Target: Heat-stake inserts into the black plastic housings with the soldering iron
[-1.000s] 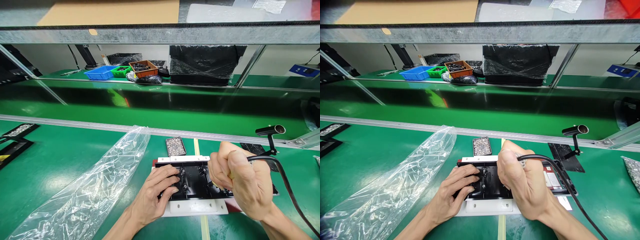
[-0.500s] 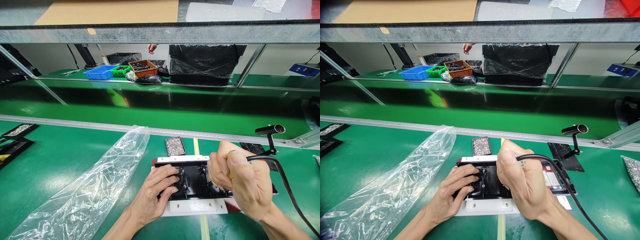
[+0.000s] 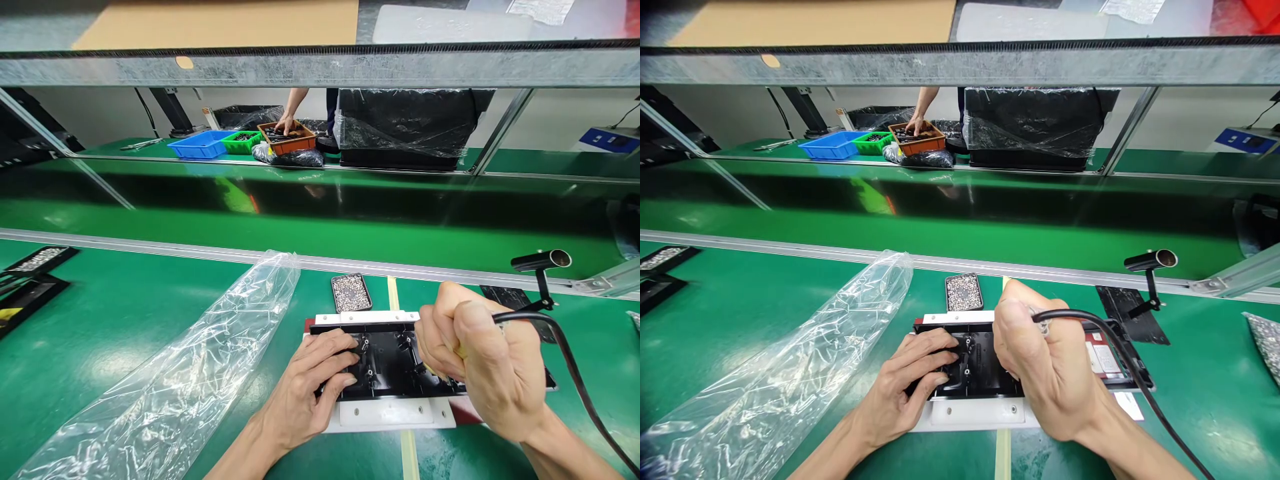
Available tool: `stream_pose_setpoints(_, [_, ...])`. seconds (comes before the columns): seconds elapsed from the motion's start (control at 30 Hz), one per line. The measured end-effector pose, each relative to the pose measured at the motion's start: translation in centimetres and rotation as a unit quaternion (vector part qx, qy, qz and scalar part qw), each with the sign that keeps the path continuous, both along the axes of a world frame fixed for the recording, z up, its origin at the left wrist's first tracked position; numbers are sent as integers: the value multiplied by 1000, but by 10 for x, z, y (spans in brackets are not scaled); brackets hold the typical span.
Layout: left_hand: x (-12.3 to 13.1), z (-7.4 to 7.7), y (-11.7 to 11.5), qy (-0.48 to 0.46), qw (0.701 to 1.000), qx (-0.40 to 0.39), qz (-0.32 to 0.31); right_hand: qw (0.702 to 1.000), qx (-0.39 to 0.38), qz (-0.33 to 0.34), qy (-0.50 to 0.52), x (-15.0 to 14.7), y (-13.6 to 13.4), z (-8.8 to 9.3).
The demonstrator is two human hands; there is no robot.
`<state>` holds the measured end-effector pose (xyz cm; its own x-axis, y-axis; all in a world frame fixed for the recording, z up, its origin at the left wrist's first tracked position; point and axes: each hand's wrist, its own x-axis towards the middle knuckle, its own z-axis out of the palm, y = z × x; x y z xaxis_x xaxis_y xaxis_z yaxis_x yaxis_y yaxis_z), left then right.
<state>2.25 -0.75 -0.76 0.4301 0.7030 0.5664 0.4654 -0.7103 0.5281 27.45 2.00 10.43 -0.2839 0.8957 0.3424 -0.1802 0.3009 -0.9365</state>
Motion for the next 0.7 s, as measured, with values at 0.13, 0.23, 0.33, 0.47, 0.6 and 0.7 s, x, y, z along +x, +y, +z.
stream_pose_setpoints(0.13, [0,-1,0,1,1000,-1,2,1000,1,2,-5,1,0,0])
stream_pose_setpoints(0.23, [0,-2,0,3,1000,-3,1,1000,3,4,-8,2,1,0])
stream_pose_setpoints(0.33, [0,-3,-1,1,1000,-6,2,1000,-4,8,-10,3,0,-1])
stream_pose_setpoints(0.47, [0,-4,-1,0,1000,-8,2,1000,-17,12,-9,3,-2,-3])
stream_pose_setpoints(0.6, [0,-3,0,-3,1000,-10,0,1000,-22,12,-11,3,-2,-3])
stream_pose_setpoints(0.7, [1,-2,0,-6,1000,-9,-4,1000,-21,13,-12,2,-1,-2])
